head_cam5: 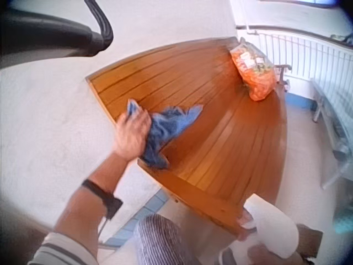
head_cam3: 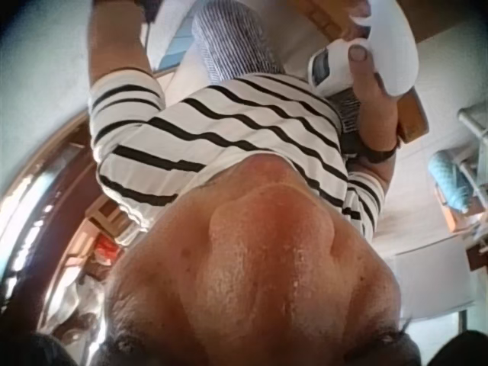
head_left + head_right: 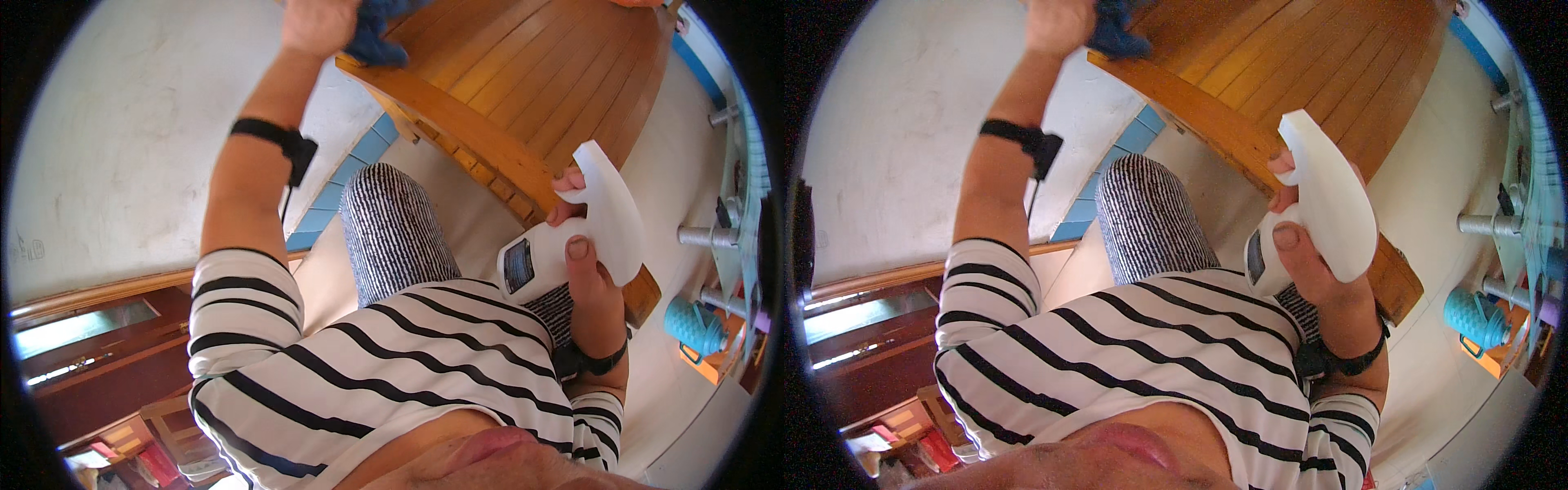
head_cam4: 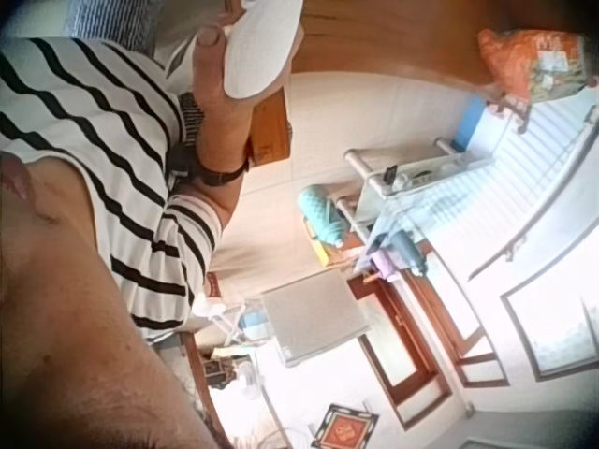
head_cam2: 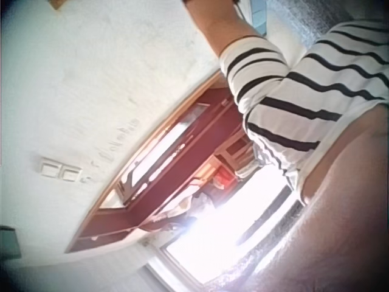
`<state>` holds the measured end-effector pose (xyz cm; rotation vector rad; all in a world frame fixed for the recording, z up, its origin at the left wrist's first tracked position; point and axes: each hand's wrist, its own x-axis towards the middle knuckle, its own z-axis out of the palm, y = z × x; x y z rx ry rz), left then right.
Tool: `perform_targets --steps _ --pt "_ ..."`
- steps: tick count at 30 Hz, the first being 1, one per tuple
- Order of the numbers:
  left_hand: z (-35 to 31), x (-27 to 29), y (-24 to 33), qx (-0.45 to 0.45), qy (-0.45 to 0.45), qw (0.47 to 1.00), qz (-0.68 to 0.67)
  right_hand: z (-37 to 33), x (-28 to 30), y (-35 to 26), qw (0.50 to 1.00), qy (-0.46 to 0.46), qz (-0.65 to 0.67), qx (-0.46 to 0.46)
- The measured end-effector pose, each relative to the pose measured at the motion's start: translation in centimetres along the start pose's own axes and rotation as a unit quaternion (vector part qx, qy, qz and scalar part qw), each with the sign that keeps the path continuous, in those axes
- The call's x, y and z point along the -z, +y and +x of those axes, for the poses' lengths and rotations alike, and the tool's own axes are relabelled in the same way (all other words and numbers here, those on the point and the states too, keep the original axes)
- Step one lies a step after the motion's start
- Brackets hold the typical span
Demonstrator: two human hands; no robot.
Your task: The person cleans a wooden chair by spraying a cleaning solution from a white bottle onto the surface and wiping it with a blue cloth. They clean the seat, backrest, and legs of the chair, repeatedly spraying and wiping different sections.
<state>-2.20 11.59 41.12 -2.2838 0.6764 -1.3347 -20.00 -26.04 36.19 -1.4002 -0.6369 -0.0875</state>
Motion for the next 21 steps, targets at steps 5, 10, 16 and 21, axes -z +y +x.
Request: perform_targets --steps 5,10,16,21 --pt "-7.6 -0.2 3.8 -0.019 -0.142 0.987 -0.074 0.0 -0.9 -0.6 1.0 0.008 -0.018 -0.022" --pt "-9.1 2.0 6.4 0.103 -0.166 0.936 -0.294 -0.2 -1.8 -1.2 0.999 0.012 0.0 -0.044" --pt "-8.0 1.6 7.2 0.097 -0.118 0.931 -0.331 -0.3 -1.7 -0.3 0.999 0.023 -0.03 -0.031" --pt "-7.2 1.2 2.9 0.135 0.066 0.956 -0.252 -0.3 -1.8 -0.4 0.997 0.035 -0.061 -0.031"
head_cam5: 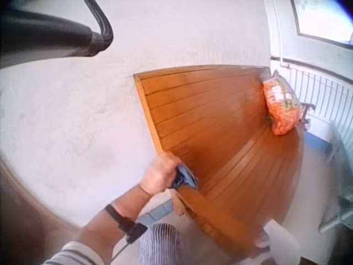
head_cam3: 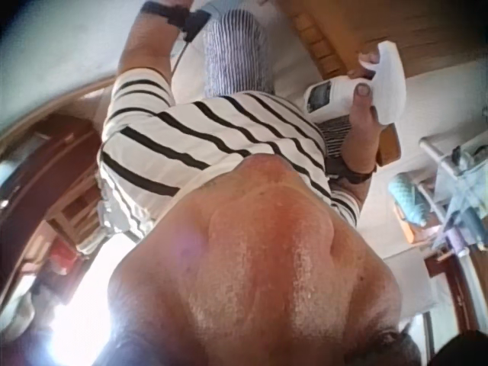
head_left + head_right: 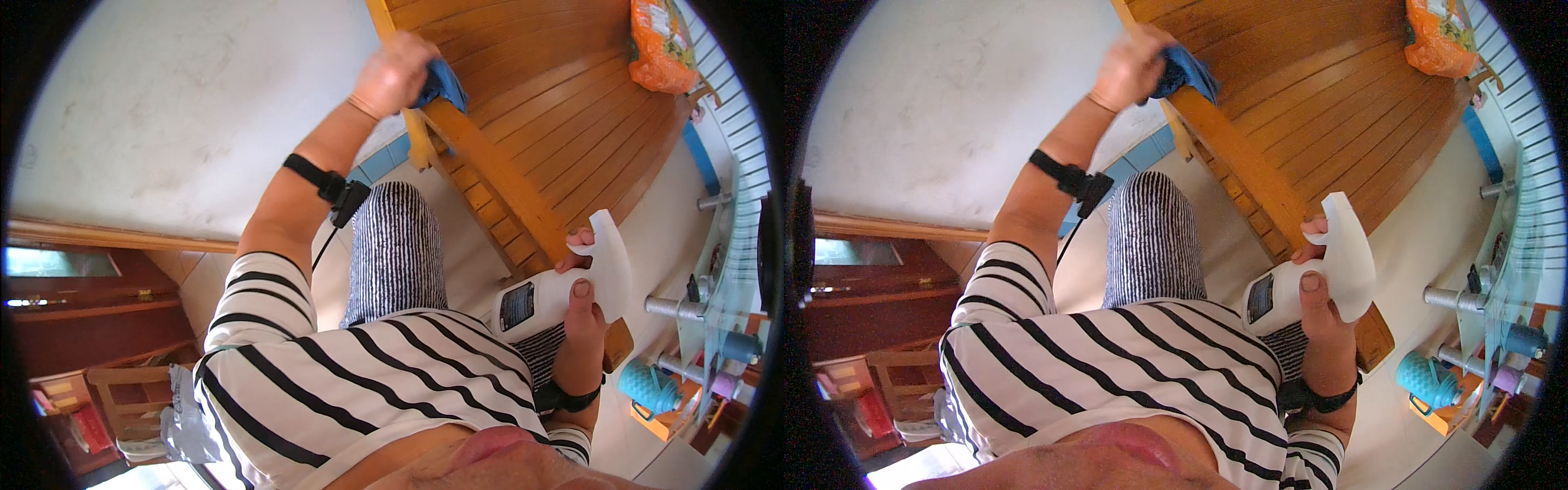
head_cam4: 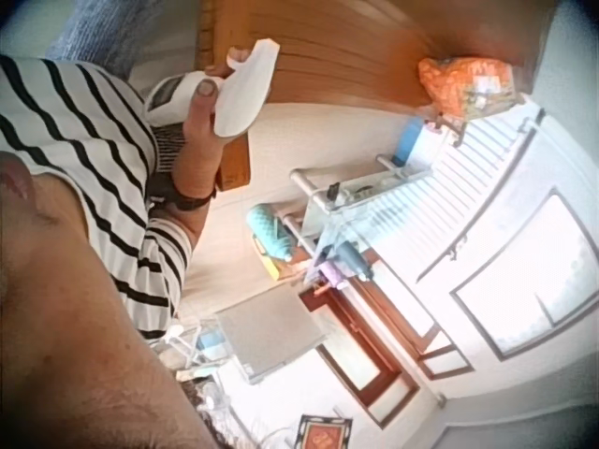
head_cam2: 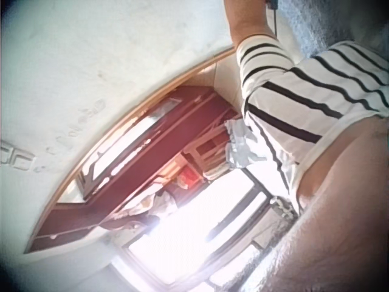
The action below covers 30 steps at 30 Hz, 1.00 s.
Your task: The person cleans a wooden chair by spraying a cleaning solution from a white bottle onto the surface and wiping it with a blue cloth. They clean the seat, backrest, and legs of the chair, repeatedly spraying and wiping different sections.
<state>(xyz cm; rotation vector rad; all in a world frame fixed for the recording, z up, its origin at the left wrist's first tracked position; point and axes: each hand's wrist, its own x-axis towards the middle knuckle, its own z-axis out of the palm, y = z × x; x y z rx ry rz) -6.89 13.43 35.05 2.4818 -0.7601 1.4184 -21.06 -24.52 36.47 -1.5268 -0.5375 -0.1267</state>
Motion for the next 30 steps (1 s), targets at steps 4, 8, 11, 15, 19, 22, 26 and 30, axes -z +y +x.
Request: perform_targets --steps 4,8,11,15,19,22,26,30 --pt "6.5 5.2 -3.3 0.216 0.22 0.949 0.065 0.3 -0.5 -0.1 1.0 -0.002 -0.004 0.001" --pt "4.2 -0.2 -3.9 0.257 0.196 0.945 -0.053 0.4 -0.5 0.1 1.0 -0.005 -0.006 0.002" --pt "-2.6 -4.3 -1.9 0.266 0.125 0.953 0.068 0.5 -0.7 0.3 1.0 -0.001 0.005 0.003" --pt "-8.6 -4.7 2.3 0.392 0.037 0.907 -0.148 0.7 -0.7 0.1 0.999 -0.014 -0.01 0.03" --pt "-7.5 -3.7 6.3 0.273 0.046 0.961 -0.011 1.0 -0.9 0.1 1.0 0.002 -0.002 0.018" --pt "-5.6 -3.7 9.9 0.156 -0.097 0.983 -0.001 1.0 -0.5 0.4 0.999 0.011 -0.006 0.03" --pt "-3.0 -1.9 17.4 0.089 -0.057 0.98 -0.171 0.4 -0.3 -0.1 0.999 0.038 -0.002 0.02" --pt "-4.0 -3.7 12.8 0.155 -0.085 0.982 -0.07 -1.0 0.7 -1.5 0.995 0.09 0.012 0.029"
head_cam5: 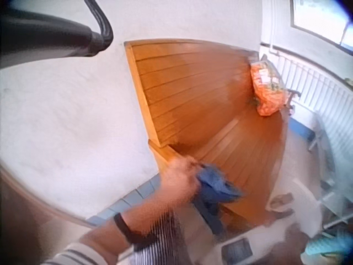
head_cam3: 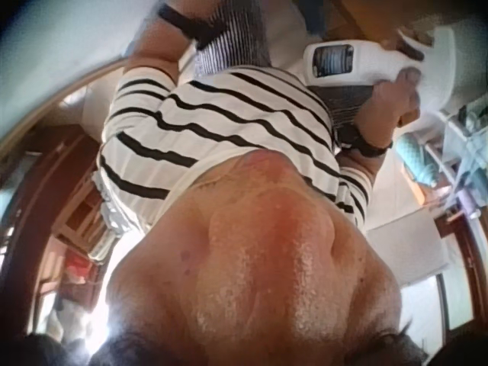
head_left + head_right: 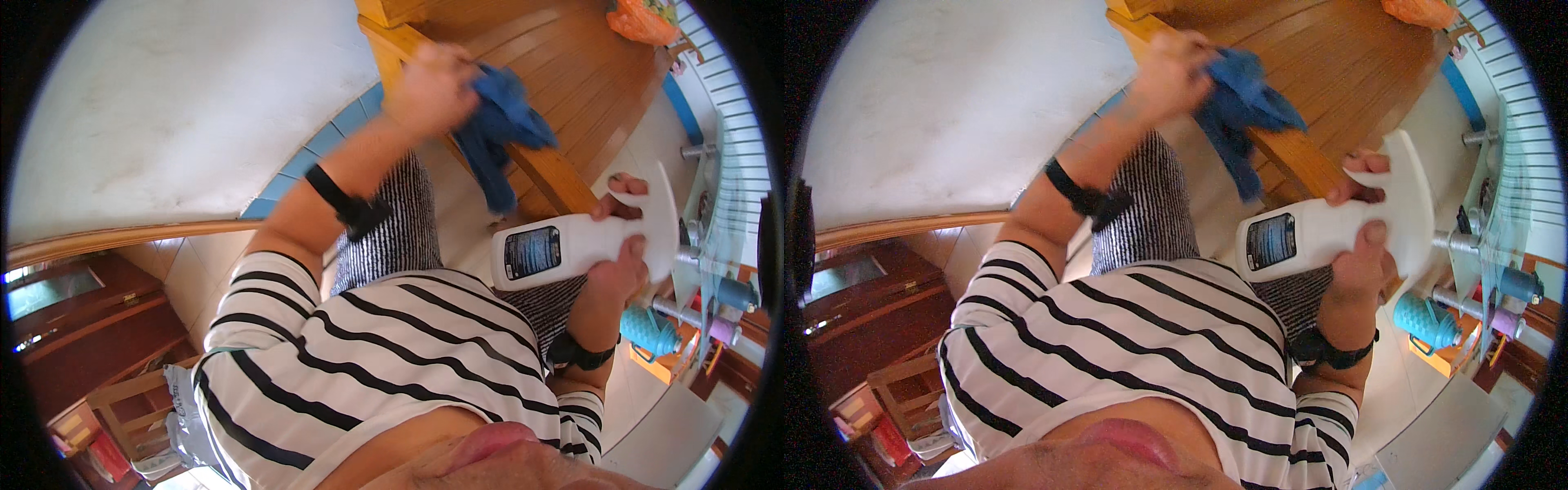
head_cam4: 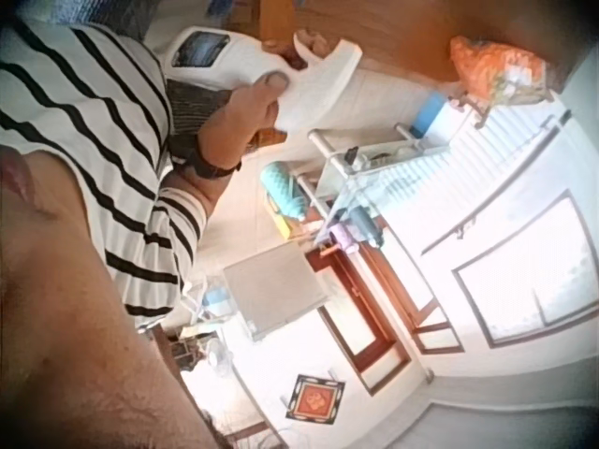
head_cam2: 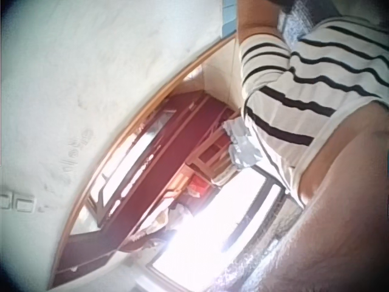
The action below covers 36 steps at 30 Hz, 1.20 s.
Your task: The person cleans a wooden chair by spraying a cleaning solution from a white bottle onto the surface and wiping it with a blue cloth. They clean the seat, backrest, and legs of the chair, repeatedly spraying and wiping different sections.
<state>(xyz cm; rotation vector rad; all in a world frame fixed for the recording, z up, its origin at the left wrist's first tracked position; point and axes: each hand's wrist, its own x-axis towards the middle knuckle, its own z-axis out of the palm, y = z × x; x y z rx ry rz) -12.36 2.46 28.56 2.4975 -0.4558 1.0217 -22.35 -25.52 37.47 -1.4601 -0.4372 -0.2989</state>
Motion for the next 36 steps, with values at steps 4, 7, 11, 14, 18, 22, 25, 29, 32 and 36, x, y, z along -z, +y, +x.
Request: perform_targets --steps 4,7,11,14,18,22,25,29,32,36 --pt "0.1 0.8 -11.5 0.131 -0.054 0.982 0.125 -1.7 1.0 -3.3 0.998 0.031 0.033 0.044" --pt "0.5 0.9 -7.9 0.113 0.022 0.991 0.073 -1.1 3.2 -4.1 0.995 0.029 -0.007 0.093" --pt "0.2 0.4 -1.7 0.035 0.074 0.996 0.044 -0.2 5.6 -5.5 0.992 0.054 0.0 0.113" --pt "0.5 1.2 3.3 -0.005 0.056 0.998 0.025 0.5 8.4 -6.9 0.989 0.043 0.009 0.14" --pt "-0.4 1.3 11.0 -0.016 0.026 0.996 -0.082 0.7 11.3 -8.3 0.99 -0.02 0.068 0.121" --pt "-1.0 1.4 14.2 -0.052 0.058 0.989 -0.129 1.6 13.6 -9.2 0.991 -0.052 0.071 0.105" --pt "-0.6 -0.1 11.1 -0.103 0.068 0.99 -0.071 2.0 14.5 -9.6 0.99 -0.043 0.082 0.103" --pt "-1.3 0.9 1.9 -0.008 0.135 0.99 -0.05 1.3 15.5 -10.2 0.98 -0.089 0.138 0.11" --pt "-1.5 1.1 2.5 0.034 0.162 0.986 -0.02 2.5 17.9 -10.1 0.984 -0.09 0.112 0.108" --pt "-1.7 2.2 7.4 0.044 0.124 0.977 -0.169 1.9 18.8 -9.6 0.984 -0.055 0.145 0.082"
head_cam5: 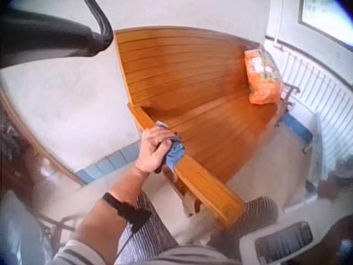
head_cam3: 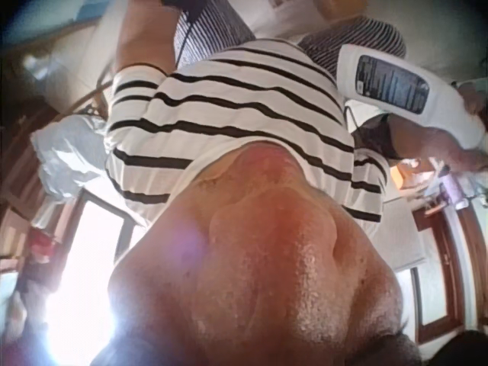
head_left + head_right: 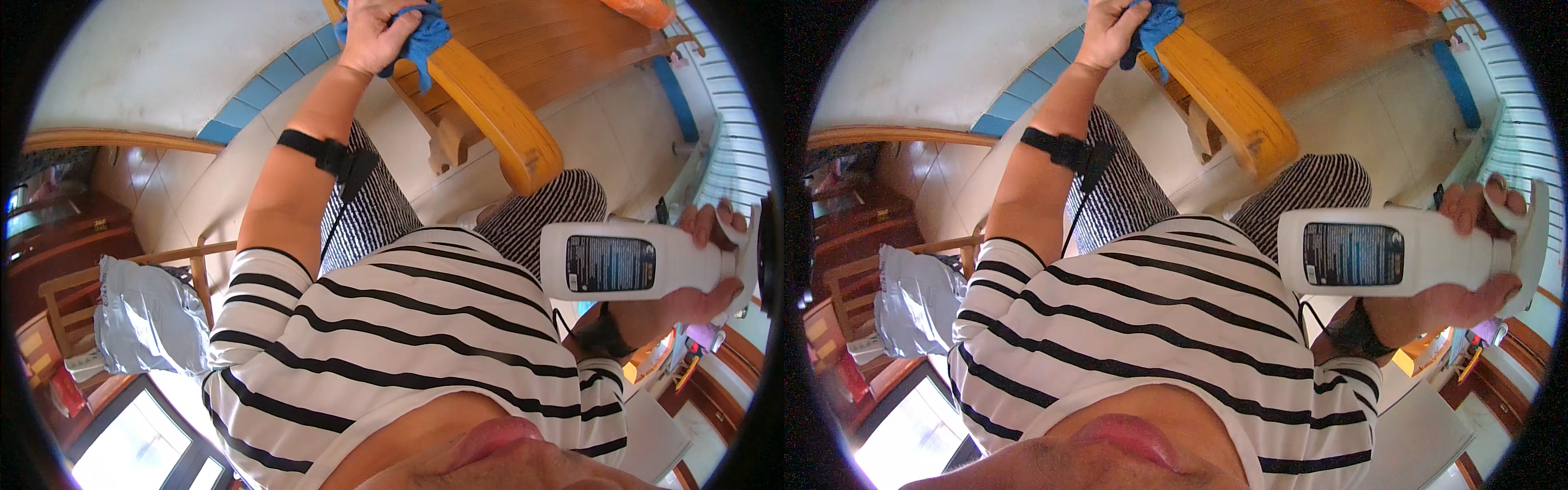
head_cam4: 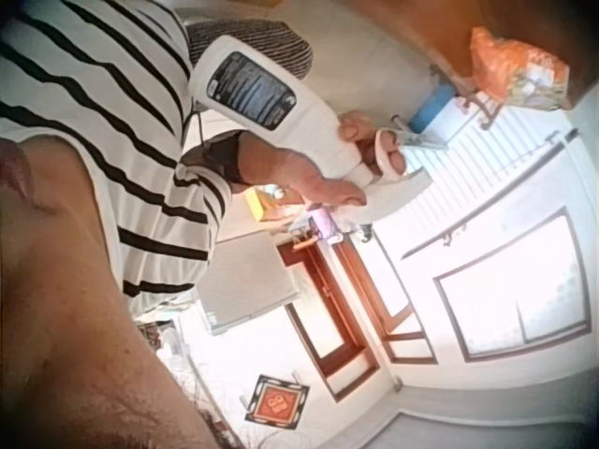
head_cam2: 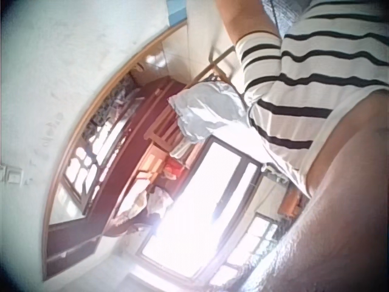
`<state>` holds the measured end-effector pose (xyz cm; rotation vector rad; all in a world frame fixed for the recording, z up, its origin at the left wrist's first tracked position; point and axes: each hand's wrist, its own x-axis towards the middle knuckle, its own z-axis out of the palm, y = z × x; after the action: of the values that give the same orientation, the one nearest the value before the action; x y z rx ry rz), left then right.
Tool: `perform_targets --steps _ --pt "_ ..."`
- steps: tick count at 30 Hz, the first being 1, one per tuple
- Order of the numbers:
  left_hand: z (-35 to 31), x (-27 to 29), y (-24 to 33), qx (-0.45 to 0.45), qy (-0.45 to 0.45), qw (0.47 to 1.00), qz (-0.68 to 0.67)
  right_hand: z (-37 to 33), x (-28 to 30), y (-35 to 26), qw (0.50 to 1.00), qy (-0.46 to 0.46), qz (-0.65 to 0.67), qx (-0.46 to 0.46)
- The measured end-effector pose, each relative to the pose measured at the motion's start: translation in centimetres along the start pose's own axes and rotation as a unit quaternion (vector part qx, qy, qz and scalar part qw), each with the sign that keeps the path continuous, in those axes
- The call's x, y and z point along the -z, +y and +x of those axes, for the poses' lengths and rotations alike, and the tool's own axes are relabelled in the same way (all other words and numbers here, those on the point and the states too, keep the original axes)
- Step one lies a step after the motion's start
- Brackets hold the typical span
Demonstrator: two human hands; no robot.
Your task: The person cleans a wooden chair by spraying a cleaning solution from a white bottle onto the surface and wiping it with a blue cloth. They clean the seat, backrest, and legs of the chair, repeatedly spraying and wiping different sections.
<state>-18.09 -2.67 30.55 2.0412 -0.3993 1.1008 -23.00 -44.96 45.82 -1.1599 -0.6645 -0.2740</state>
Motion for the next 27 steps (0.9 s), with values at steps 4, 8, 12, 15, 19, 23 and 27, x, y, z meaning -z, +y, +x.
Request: perform_targets --steps 4,8,12,15,19,23,27 --pt "-1.4 -2.1 6.2 -0.006 0.002 0.999 0.052 -0.1 0.4 -0.8 0.999 -0.009 -0.044 0.002" --pt "-2.2 -3.8 10.8 0.003 0.03 0.997 0.072 0.4 1.7 -1.4 0.998 -0.023 -0.06 -0.013" --pt "-2.8 -4.6 13.8 -0.021 0.025 0.999 0.04 -1.2 1.3 -1.4 0.997 0.019 -0.069 -0.013" --pt "-3.3 -5.7 14.6 -0.075 0.033 0.995 0.059 -1.7 4.5 -0.9 0.999 -0.039 0.02 -0.026" --pt "-3.8 -5.9 18.1 -0.107 -0.041 0.991 0.072 -1.6 7.5 -0.2 0.995 -0.071 0.051 -0.045" --pt "-5.1 -6.5 21.5 -0.149 -0.101 0.966 0.184 -1.3 9.1 0.6 0.994 -0.09 0.046 -0.042" --pt "-5.8 -6.2 21.7 -0.174 -0.121 0.932 0.294 -0.4 10.2 1.6 0.991 -0.119 0.041 -0.039"
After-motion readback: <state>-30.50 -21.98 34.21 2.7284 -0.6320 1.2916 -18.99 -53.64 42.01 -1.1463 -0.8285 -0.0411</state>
